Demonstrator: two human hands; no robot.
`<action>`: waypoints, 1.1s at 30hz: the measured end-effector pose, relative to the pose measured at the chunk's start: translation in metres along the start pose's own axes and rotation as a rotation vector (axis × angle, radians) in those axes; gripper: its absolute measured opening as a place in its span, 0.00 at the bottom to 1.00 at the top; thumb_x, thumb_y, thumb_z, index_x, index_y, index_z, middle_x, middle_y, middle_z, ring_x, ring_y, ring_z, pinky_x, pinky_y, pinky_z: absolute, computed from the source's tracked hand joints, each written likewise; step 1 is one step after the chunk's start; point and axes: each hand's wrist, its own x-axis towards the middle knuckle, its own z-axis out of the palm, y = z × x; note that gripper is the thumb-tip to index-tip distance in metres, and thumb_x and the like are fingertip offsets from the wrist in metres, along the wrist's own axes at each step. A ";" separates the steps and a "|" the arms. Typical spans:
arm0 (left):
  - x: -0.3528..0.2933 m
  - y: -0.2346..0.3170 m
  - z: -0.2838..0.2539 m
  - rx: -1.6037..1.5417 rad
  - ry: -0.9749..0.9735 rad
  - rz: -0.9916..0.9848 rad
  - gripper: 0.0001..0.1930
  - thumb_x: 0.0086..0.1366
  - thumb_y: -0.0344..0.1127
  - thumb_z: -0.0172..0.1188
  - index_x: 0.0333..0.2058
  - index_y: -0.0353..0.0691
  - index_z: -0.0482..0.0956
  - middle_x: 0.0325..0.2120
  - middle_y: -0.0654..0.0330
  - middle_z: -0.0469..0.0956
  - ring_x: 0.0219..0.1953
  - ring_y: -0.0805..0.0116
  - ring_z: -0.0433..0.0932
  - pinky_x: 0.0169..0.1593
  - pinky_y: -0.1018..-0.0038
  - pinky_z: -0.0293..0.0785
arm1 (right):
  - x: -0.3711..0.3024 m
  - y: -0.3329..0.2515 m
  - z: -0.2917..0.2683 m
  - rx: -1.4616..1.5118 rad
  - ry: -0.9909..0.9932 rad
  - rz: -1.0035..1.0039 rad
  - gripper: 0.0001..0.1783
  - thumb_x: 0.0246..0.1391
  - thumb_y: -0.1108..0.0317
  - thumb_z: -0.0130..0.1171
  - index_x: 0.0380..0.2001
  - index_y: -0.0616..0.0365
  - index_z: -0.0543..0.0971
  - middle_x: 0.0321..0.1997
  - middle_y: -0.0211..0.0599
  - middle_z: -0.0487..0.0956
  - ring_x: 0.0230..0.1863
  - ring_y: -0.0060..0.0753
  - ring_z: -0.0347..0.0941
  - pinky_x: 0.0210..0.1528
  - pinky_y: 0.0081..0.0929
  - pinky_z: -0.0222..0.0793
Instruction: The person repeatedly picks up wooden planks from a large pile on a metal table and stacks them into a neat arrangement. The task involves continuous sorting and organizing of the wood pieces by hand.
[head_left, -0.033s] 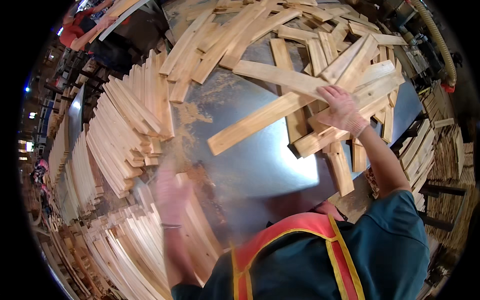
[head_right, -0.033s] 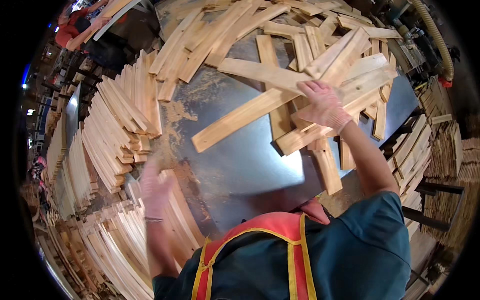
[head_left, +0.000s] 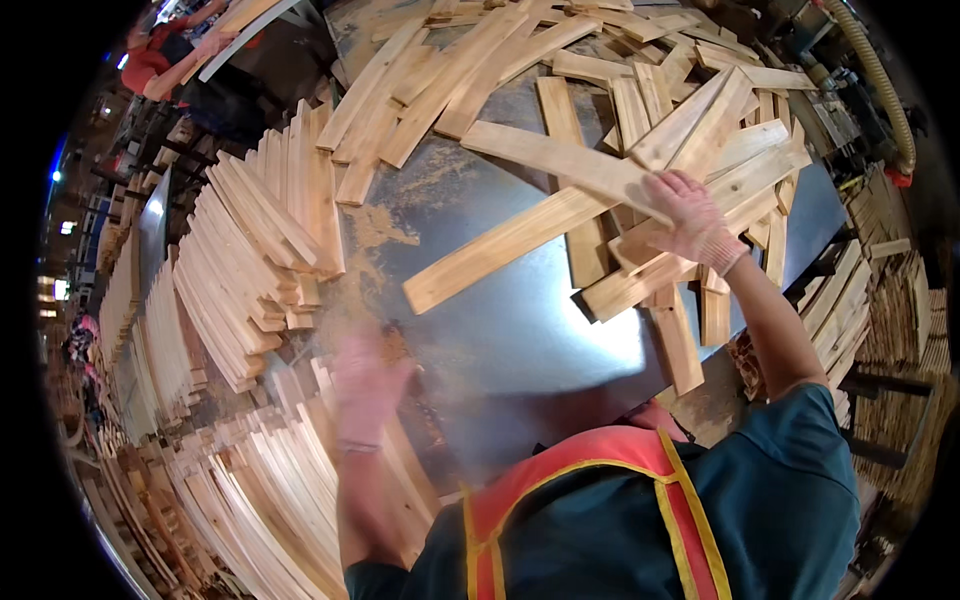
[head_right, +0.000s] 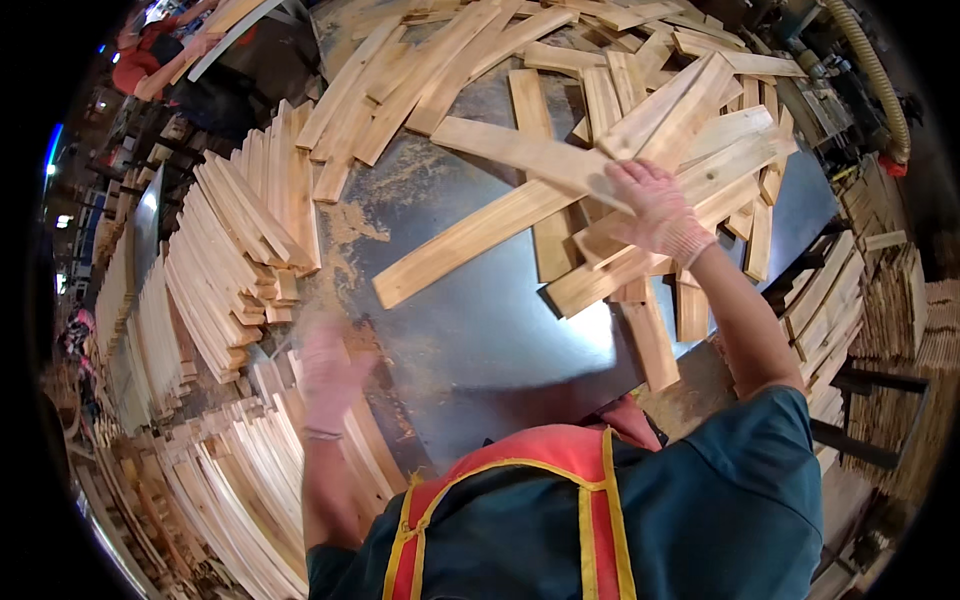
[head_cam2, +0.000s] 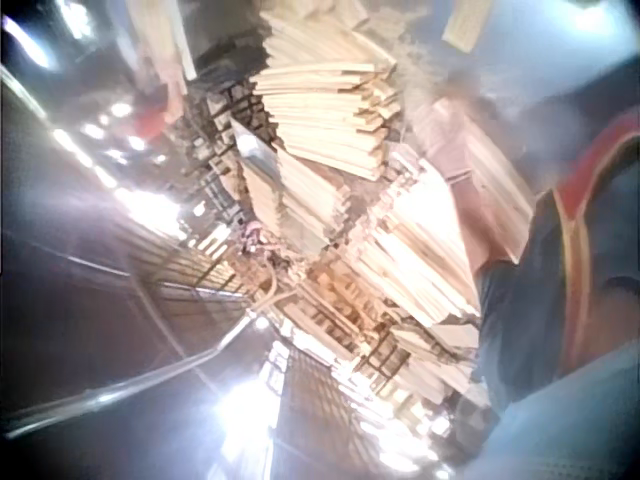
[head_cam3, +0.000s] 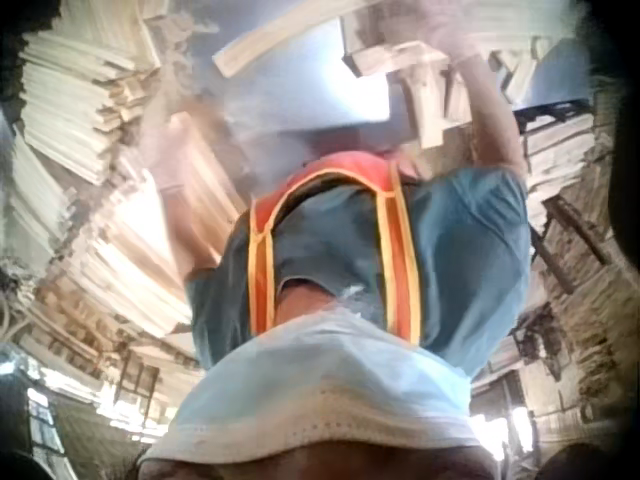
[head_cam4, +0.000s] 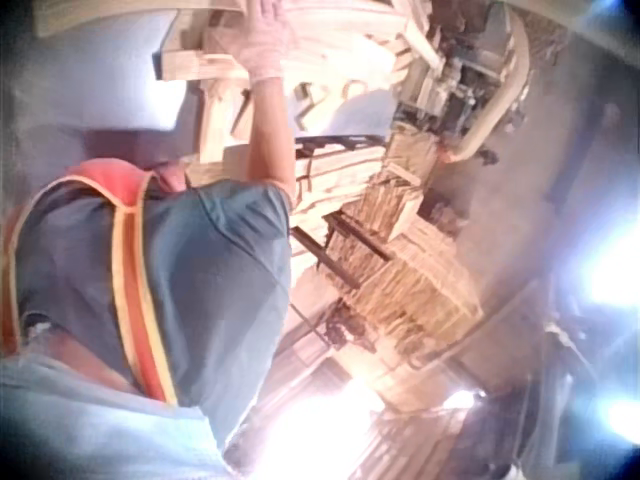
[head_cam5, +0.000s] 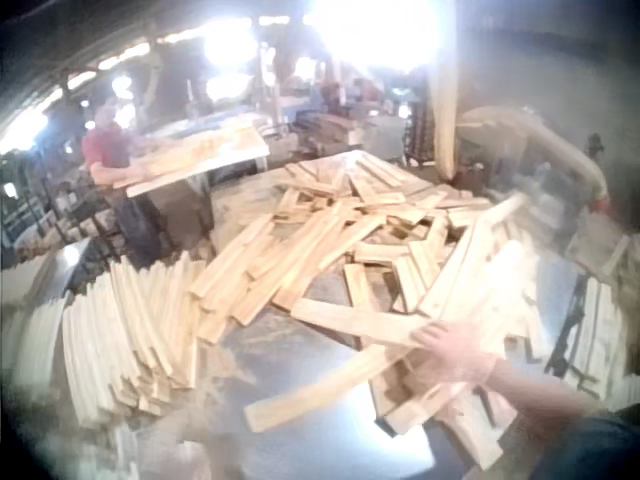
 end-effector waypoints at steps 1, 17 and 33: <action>0.008 0.037 0.010 -0.082 -0.080 0.118 0.47 0.56 0.51 0.75 0.70 0.38 0.69 0.68 0.49 0.70 0.73 0.49 0.64 0.76 0.58 0.60 | -0.004 0.020 -0.001 -0.034 -0.018 0.022 0.58 0.43 0.43 0.76 0.75 0.52 0.65 0.75 0.47 0.69 0.78 0.55 0.59 0.79 0.46 0.55; -0.111 0.113 0.074 -0.416 -0.430 -0.320 0.27 0.66 0.51 0.58 0.53 0.33 0.80 0.44 0.40 0.85 0.51 0.42 0.84 0.54 0.53 0.78 | -0.094 0.002 0.027 1.382 -0.178 0.102 0.45 0.55 0.77 0.58 0.77 0.61 0.61 0.68 0.41 0.75 0.65 0.34 0.72 0.65 0.27 0.71; -0.336 0.062 0.048 -0.453 -0.172 -0.534 0.33 0.69 0.58 0.55 0.61 0.36 0.76 0.58 0.39 0.78 0.58 0.39 0.79 0.59 0.48 0.75 | -0.185 -0.386 0.126 1.058 -1.059 -0.232 0.55 0.57 0.38 0.68 0.70 0.70 0.58 0.38 0.50 0.83 0.31 0.38 0.80 0.34 0.37 0.77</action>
